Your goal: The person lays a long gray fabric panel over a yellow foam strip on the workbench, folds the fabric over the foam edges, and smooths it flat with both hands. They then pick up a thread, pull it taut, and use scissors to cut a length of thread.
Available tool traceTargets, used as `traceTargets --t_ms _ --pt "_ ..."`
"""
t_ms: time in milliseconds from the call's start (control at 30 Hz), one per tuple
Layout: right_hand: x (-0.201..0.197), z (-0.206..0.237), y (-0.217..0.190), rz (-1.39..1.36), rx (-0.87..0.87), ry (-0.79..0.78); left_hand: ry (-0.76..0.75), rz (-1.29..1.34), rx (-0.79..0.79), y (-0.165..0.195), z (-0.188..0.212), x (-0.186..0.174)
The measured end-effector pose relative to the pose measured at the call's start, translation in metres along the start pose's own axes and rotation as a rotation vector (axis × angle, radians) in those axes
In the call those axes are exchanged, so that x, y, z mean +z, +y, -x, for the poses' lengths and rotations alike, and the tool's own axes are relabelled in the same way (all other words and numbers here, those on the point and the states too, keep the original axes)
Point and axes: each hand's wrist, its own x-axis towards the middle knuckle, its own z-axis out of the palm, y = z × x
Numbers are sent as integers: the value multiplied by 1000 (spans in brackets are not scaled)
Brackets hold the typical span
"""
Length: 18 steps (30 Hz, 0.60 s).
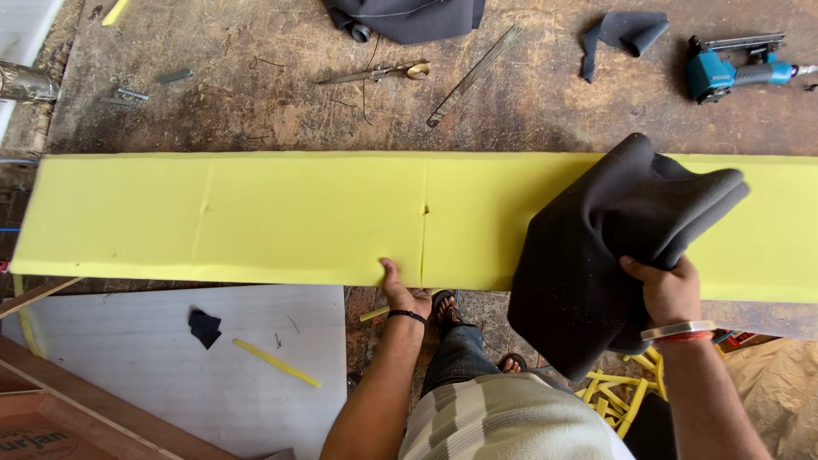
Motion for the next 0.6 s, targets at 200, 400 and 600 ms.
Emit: traceTargets --t_ms 200,400,600 --pt "24 -13 -49 468 -275 -175 -30 -128 -22 15 5 -4" --pt "54 -17 -94 667 -274 -307 15 -228 -93 47 19 -15" --pt "70 -21 -112 740 -212 -413 -64 -275 -33 34 19 -21"
